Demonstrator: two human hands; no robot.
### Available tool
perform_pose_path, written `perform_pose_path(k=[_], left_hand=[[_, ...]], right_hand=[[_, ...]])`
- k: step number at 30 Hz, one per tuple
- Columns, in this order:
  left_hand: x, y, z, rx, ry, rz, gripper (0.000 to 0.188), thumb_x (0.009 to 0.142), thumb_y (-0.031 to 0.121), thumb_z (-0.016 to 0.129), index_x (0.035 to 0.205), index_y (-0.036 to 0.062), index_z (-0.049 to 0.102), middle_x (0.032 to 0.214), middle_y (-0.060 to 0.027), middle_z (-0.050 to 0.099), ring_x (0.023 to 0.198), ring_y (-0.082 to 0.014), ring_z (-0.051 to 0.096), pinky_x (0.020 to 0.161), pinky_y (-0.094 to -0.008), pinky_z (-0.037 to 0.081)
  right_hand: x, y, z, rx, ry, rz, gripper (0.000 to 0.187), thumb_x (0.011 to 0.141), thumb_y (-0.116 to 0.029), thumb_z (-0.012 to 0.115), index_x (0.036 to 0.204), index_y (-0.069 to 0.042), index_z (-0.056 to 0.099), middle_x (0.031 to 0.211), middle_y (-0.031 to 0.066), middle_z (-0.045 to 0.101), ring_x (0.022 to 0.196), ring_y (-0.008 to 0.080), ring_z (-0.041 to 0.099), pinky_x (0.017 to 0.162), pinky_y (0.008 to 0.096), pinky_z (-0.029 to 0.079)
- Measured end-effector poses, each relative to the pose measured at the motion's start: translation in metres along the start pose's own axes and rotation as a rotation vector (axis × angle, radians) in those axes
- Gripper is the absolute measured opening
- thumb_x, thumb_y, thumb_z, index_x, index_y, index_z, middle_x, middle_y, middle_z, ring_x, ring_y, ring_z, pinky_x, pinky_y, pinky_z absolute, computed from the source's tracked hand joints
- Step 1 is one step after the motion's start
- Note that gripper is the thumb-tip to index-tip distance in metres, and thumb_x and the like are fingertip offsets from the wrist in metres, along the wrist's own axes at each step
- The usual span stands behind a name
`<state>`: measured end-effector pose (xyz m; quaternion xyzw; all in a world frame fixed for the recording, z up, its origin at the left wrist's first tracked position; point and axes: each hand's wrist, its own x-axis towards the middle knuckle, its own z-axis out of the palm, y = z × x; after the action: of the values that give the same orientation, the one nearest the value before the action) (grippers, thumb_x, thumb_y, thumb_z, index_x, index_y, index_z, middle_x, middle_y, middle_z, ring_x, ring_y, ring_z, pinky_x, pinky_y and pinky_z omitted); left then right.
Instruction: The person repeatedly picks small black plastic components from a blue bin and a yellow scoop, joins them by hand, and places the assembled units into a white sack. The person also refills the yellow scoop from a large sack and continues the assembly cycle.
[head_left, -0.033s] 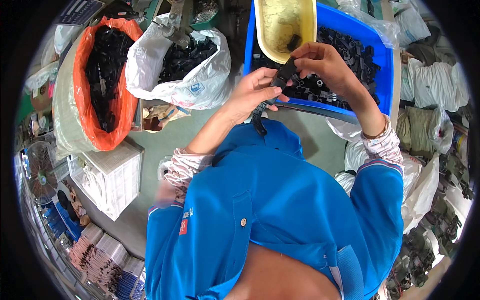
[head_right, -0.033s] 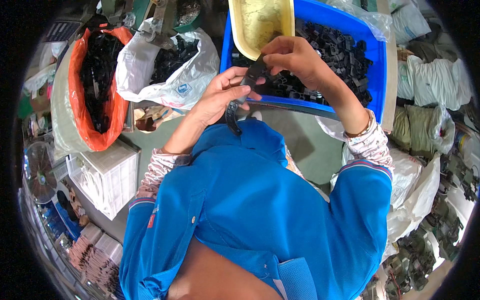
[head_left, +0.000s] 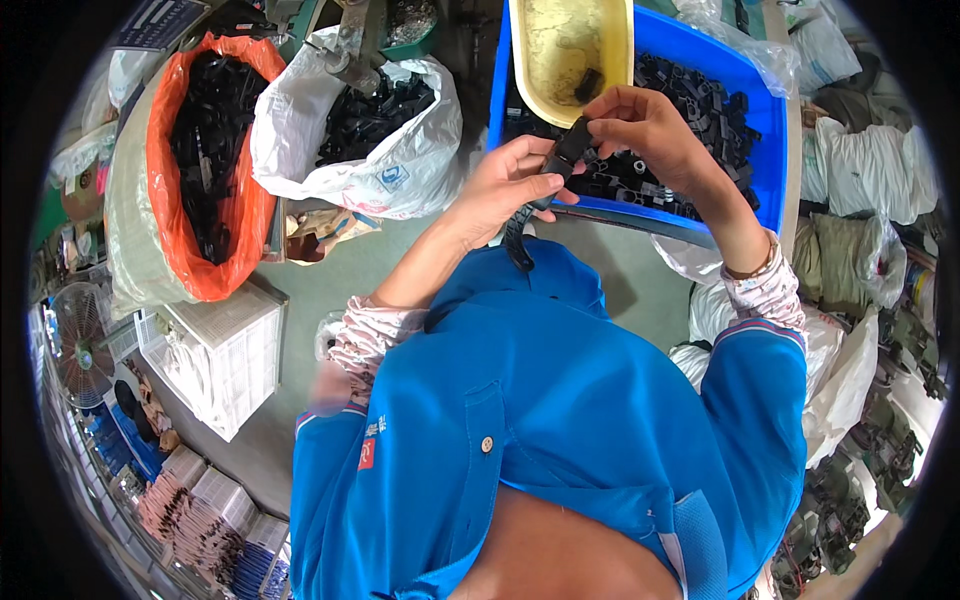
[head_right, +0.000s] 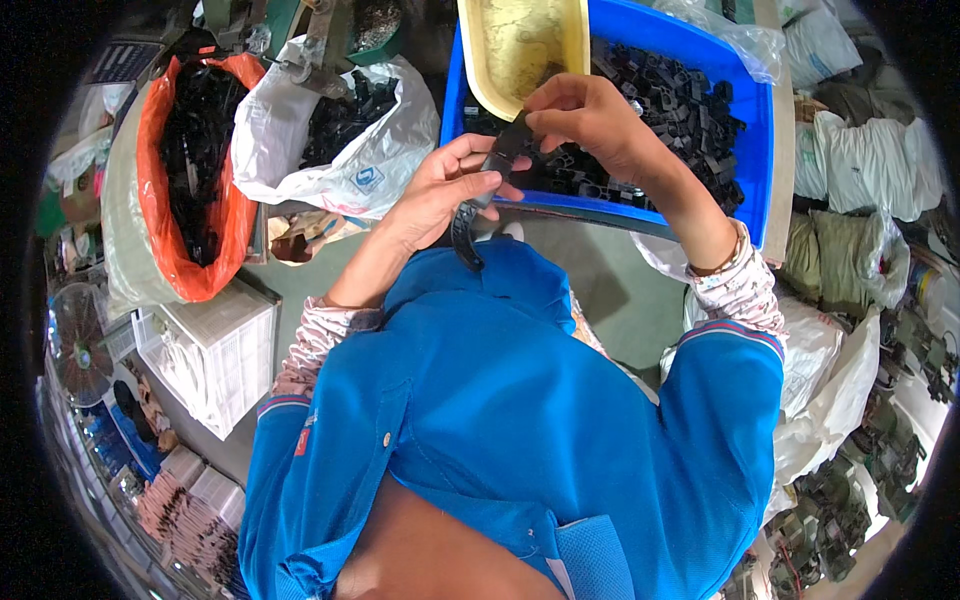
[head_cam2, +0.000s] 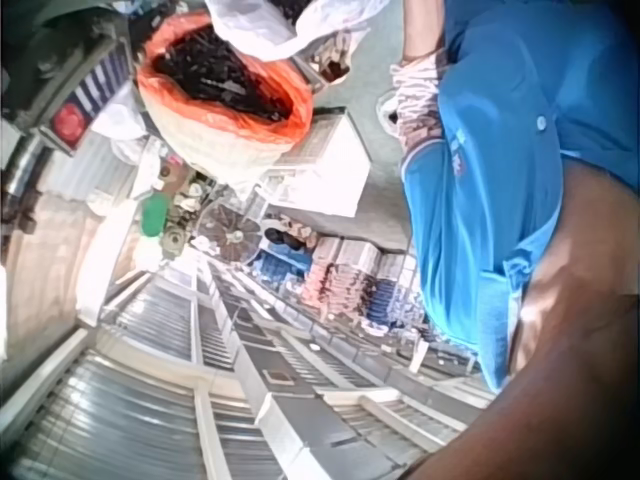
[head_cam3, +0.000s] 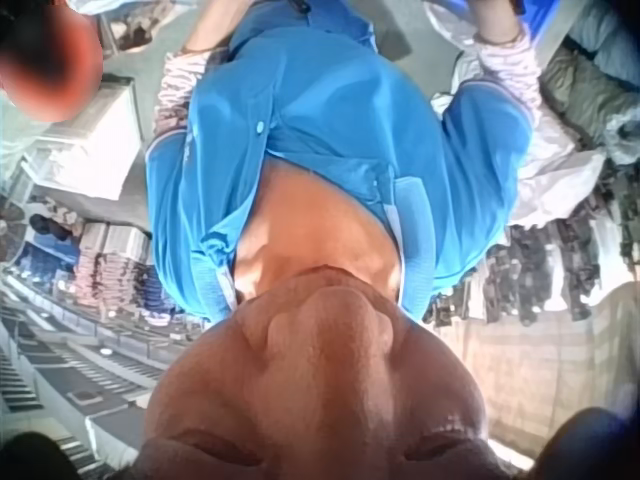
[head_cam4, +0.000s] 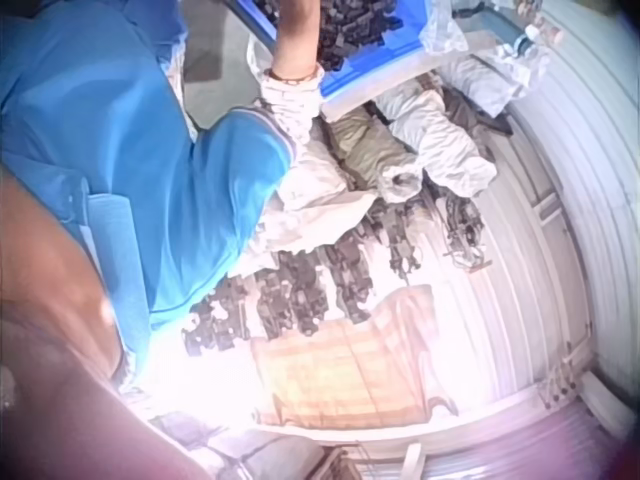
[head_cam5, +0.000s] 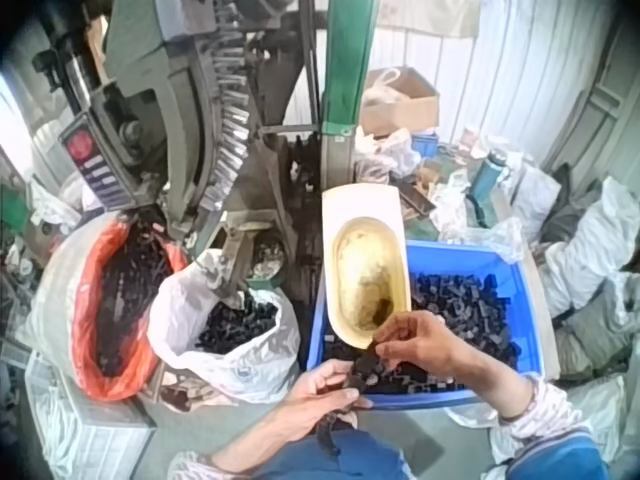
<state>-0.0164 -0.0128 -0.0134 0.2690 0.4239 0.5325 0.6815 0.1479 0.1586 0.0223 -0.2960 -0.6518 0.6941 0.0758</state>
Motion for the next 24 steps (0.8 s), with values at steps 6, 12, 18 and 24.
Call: perform_pose_path(k=[6,12,18,24], left_hand=[[0.005,-0.002,0.002,0.083,0.076,0.084,0.041,0.09,0.007,0.066,0.128,0.0019,0.05,0.113,-0.0106,0.065,0.093,-0.0178,0.067,0.065,-0.0265,0.052],[-0.007,-0.005,-0.005,0.587,0.349,0.251,0.024,0.087,0.003,0.07,0.103,0.0021,0.052,0.087,-0.0052,0.066,0.074,-0.0085,0.063,0.059,-0.0224,0.049],[-0.025,-0.01,-0.036,0.465,0.341,0.225,0.024,0.087,0.009,0.072,0.079,0.0049,0.05,0.07,-0.0003,0.058,0.062,-0.0054,0.058,0.054,-0.0218,0.044],[-0.033,0.002,-0.055,0.562,0.39,0.346,0.025,0.087,0.015,0.073,0.077,0.0064,0.051,0.067,0.0004,0.06,0.061,-0.006,0.058,0.051,-0.0235,0.044]], right_hand=[[-0.009,0.009,0.02,0.048,-0.044,-0.024,0.02,0.088,-0.009,0.067,0.103,0.004,0.065,0.091,0.004,0.066,0.08,0.0097,0.059,0.072,0.0248,0.049],[-0.026,0.042,0.053,0.415,0.105,-0.071,0.019,0.09,-0.002,0.059,0.107,0.006,0.063,0.11,0.0084,0.063,0.093,0.0158,0.062,0.084,0.0289,0.051],[0.016,0.002,0.036,-0.49,0.028,-0.158,0.022,0.087,-0.004,0.06,0.107,-0.004,0.068,0.093,0.0115,0.067,0.084,0.023,0.067,0.075,0.0317,0.054],[0.116,0.025,-0.019,-1.873,-0.157,-0.345,0.011,0.079,-0.005,0.061,0.09,-0.007,0.064,0.101,0.013,0.057,0.096,0.0304,0.058,0.075,0.0374,0.05]])
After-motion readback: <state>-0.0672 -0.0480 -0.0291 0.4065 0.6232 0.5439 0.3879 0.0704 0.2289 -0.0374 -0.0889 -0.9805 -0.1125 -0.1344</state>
